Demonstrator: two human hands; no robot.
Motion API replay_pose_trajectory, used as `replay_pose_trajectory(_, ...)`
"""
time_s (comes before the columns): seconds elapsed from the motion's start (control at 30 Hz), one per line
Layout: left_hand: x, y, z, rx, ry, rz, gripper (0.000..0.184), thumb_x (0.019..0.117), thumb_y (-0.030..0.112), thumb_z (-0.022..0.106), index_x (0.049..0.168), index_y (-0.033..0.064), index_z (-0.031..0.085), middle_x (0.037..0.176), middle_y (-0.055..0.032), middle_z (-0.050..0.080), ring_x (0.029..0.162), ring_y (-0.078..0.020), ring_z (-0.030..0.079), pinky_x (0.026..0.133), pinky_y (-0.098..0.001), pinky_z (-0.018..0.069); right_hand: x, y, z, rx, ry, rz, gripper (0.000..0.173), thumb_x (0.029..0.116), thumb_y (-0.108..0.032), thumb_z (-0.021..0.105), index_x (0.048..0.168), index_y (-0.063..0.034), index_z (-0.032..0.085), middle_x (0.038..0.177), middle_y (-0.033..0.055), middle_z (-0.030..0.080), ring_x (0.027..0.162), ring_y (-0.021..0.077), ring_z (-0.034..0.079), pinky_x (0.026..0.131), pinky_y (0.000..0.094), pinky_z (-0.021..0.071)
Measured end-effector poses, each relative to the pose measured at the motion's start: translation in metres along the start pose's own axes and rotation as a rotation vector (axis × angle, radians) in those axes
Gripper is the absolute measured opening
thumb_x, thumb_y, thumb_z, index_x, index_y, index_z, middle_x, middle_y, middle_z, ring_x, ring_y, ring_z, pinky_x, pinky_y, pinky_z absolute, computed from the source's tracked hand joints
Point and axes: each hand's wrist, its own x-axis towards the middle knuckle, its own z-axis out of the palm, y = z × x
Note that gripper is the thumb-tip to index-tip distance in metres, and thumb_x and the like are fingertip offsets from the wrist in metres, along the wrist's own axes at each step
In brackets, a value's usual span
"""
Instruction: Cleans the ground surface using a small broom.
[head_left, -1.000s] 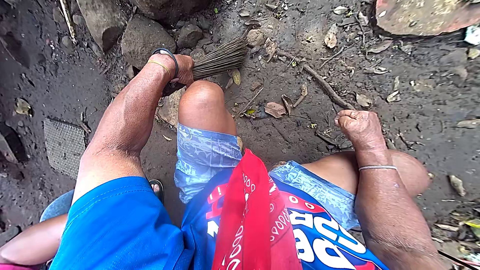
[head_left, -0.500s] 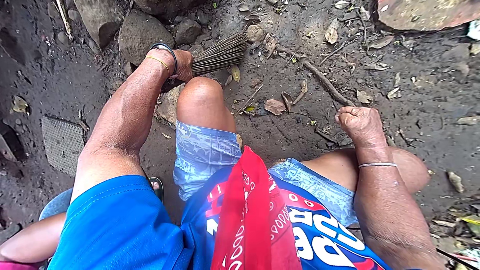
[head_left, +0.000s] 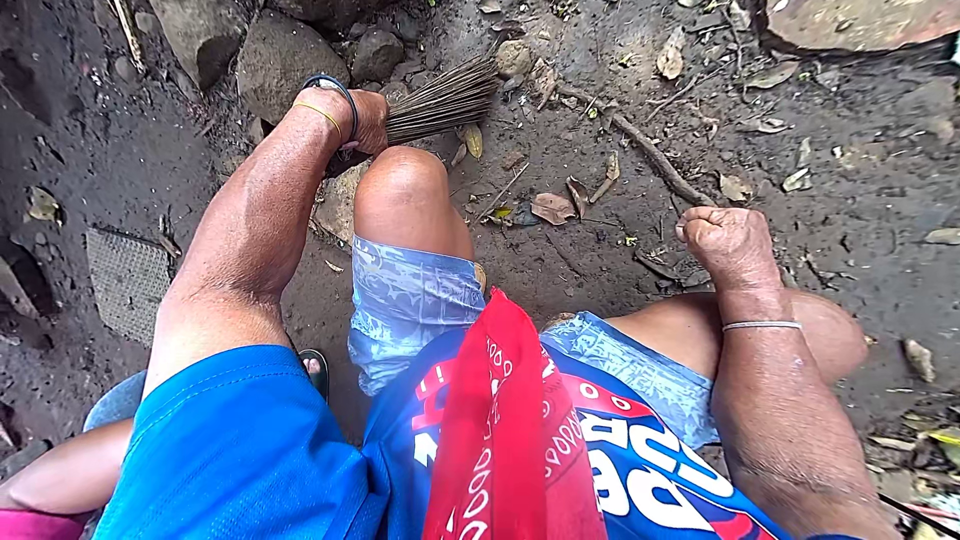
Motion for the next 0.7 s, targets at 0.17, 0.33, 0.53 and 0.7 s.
replay_pose_trajectory(0.17, 0.0010, 0.0002, -0.0012, -0.001, -0.003, 0.004, 0.050, 0.0907, 0.013, 0.070, 0.133, -0.0071, 0.052, 0.093, -0.0233, 0.063, 0.081, -0.0363, 0.063, 0.069, -0.0567, 0.0481, -0.0009, 0.0032, 0.0014, 0.017, 0.013, -0.022, 0.036, 0.0942, -0.018, 0.044, 0.093, 0.0087, 0.069, 0.085, 0.0339, 0.065, 0.083, 0.0545, 0.063, 0.070, 0.0740, 0.0409)
replay_pose_trajectory(0.33, 0.0018, 0.0015, -0.0040, 0.008, -0.007, -0.010, 0.054, 0.0902, 0.013, 0.070, 0.136, -0.0063, 0.050, 0.093, -0.0239, 0.063, 0.081, -0.0367, 0.063, 0.069, -0.0576, 0.0479, -0.0015, 0.0017, -0.0003, 0.025, 0.000, 0.005, 0.037, 0.0955, -0.017, 0.044, 0.096, 0.0093, 0.069, 0.089, 0.0354, 0.065, 0.087, 0.0562, 0.063, 0.073, 0.0752, 0.0414)
replay_pose_trajectory(0.53, -0.0016, 0.0065, -0.0092, 0.036, -0.006, -0.031, 0.050, 0.0904, 0.017, 0.071, 0.131, -0.0050, 0.053, 0.093, -0.0247, 0.063, 0.083, -0.0395, 0.063, 0.070, -0.0610, 0.0470, -0.0028, 0.0081, 0.0029, 0.023, 0.022, -0.034, 0.038, 0.0952, -0.021, 0.042, 0.091, 0.0071, 0.068, 0.085, 0.0328, 0.065, 0.084, 0.0542, 0.064, 0.068, 0.0741, 0.0412)
replay_pose_trajectory(0.7, 0.0004, 0.0062, -0.0094, 0.044, 0.008, -0.034, 0.046, 0.0893, 0.020, 0.073, 0.125, -0.0046, 0.057, 0.089, -0.0230, 0.063, 0.079, -0.0377, 0.063, 0.067, -0.0592, 0.0467, -0.0039, 0.0024, 0.0003, 0.047, 0.011, -0.021, 0.039, 0.0958, -0.019, 0.043, 0.097, 0.0082, 0.070, 0.088, 0.0335, 0.065, 0.085, 0.0541, 0.064, 0.072, 0.0744, 0.0424)
